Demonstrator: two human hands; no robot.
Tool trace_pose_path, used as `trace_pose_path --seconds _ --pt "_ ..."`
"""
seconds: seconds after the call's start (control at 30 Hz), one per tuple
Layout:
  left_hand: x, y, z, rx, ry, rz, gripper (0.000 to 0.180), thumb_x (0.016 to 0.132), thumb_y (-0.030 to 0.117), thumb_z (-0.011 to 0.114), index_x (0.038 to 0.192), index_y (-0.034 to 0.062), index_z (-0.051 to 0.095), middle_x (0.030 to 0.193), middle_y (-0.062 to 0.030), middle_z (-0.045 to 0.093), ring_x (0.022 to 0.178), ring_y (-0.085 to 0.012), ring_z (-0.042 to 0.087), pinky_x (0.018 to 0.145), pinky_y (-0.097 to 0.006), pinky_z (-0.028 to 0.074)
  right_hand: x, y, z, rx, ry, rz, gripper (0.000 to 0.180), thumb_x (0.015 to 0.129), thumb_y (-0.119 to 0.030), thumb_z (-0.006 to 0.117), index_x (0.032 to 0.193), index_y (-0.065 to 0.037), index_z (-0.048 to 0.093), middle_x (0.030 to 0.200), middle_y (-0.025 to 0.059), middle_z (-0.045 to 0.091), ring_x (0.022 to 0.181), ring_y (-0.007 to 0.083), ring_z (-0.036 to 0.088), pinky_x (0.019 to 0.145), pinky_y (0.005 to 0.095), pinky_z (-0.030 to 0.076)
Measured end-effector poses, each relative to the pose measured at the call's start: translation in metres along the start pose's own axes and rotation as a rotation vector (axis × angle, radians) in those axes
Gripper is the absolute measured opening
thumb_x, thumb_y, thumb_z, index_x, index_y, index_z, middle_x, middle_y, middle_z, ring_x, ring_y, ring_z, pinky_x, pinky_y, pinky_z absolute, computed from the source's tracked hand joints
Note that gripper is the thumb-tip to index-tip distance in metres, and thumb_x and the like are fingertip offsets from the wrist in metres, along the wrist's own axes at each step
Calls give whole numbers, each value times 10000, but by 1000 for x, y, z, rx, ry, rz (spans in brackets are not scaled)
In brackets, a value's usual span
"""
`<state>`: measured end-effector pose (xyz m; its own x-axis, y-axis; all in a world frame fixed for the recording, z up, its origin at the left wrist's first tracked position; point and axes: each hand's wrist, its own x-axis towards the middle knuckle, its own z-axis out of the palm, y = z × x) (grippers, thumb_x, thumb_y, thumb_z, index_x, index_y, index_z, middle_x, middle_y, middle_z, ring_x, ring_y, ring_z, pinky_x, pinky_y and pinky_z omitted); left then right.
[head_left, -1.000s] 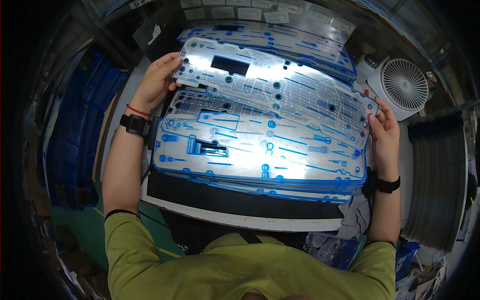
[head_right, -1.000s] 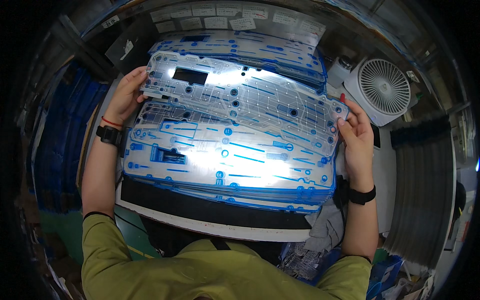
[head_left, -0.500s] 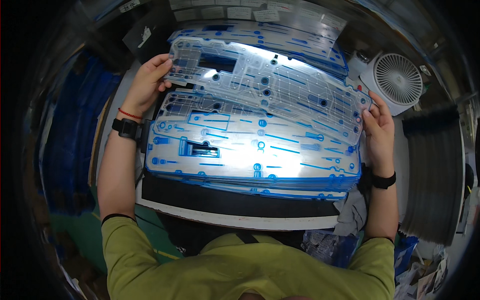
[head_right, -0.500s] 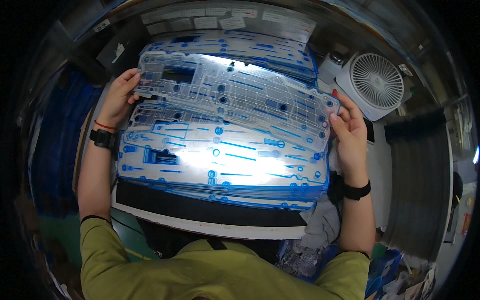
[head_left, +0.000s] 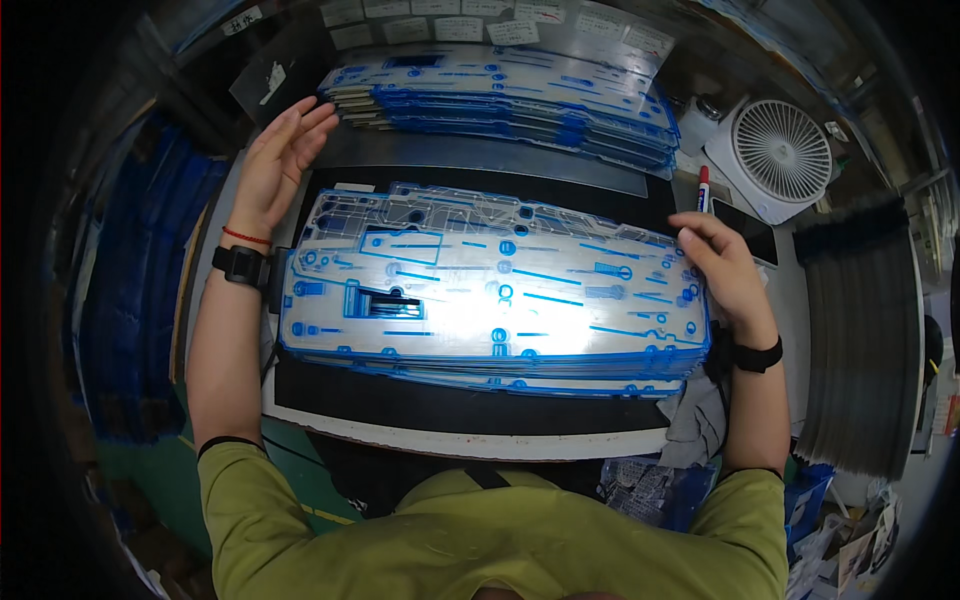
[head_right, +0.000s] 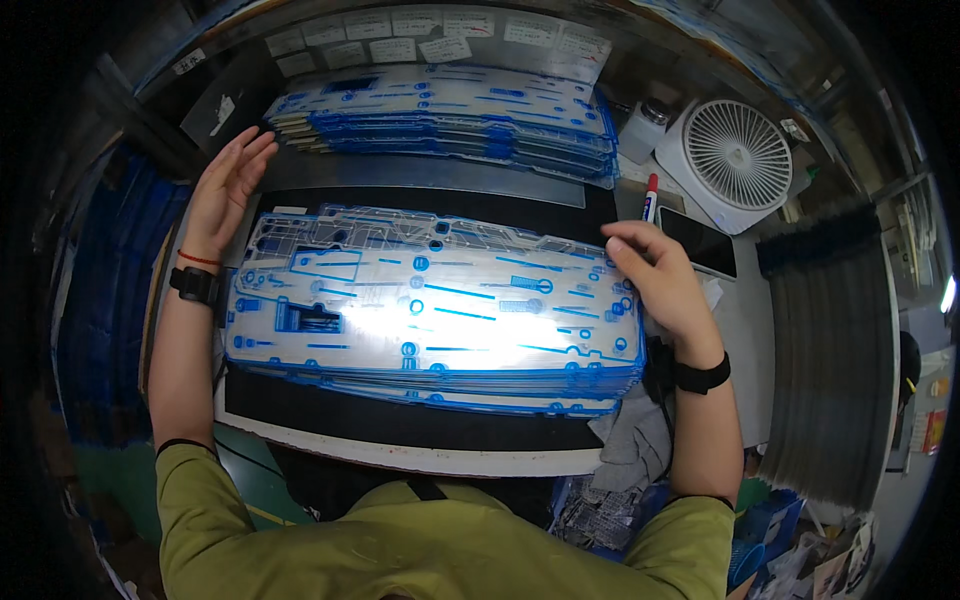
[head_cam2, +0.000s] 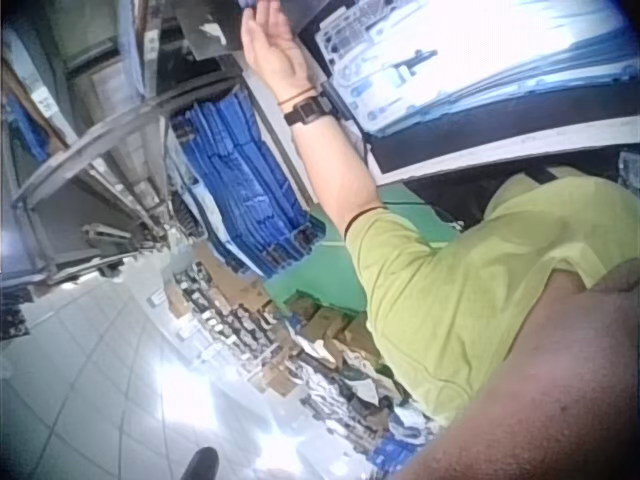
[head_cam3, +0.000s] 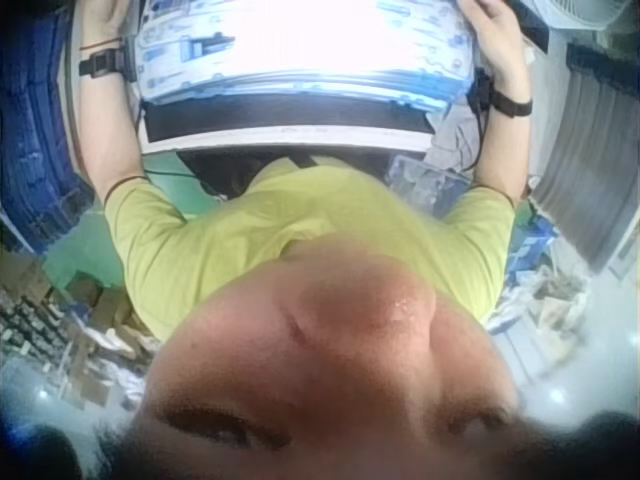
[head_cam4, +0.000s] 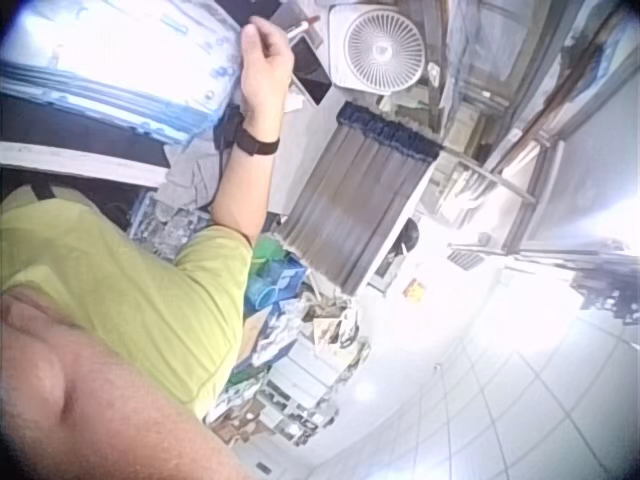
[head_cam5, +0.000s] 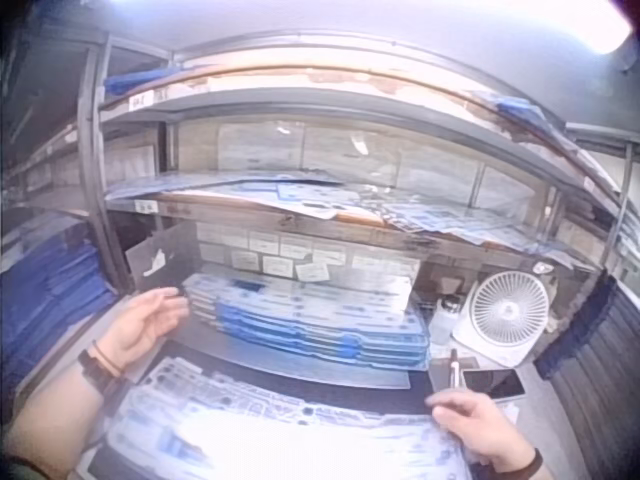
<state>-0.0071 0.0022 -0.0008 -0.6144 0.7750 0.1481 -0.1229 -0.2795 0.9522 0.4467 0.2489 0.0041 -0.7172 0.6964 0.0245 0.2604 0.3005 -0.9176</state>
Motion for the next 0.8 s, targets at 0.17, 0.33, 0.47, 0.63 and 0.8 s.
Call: trace_pose_path --seconds 0.17,0.33,0.47,0.63,0.8 --pt "-3 -2 0 201 -80 -134 412 1019 283 431 1324 8 469 1252 -148 579 1127 -194 588 897 -271 523 0 0 -1 139 18 -102 225 913 -165 631 1074 -9 651 946 24 636 858 90 564 780 231 454" --pt "-7 -1 6 233 -142 -199 429 1019 321 424 1314 14 482 1234 -135 591 1089 -183 606 877 -283 533 -4 -6 1 13 -84 9 218 895 -140 654 1066 -5 647 918 24 638 809 77 567 736 213 458" --pt "-5 0 -1 148 -250 -269 424 1021 323 417 1293 9 502 1149 -120 635 1021 -165 634 864 -286 540 -4 -7 2 136 1 -71 211 890 -123 661 1066 -7 644 902 10 635 789 61 561 718 191 451" --pt "-9 2 7 163 -304 -279 377 1011 320 451 1218 28 567 1020 -49 681 845 -95 658 768 -220 537 0 3 -5 162 150 -80 204 902 -119 651 1081 -21 641 911 -1 631 788 51 551 726 189 445" --pt "-8 -4 2 239 -321 -193 281 985 239 524 1158 32 605 997 -21 681 852 -59 638 755 -194 514 1 1 -3 202 188 -56 228 912 -131 645 1111 -21 625 907 -15 619 806 42 541 748 180 433"
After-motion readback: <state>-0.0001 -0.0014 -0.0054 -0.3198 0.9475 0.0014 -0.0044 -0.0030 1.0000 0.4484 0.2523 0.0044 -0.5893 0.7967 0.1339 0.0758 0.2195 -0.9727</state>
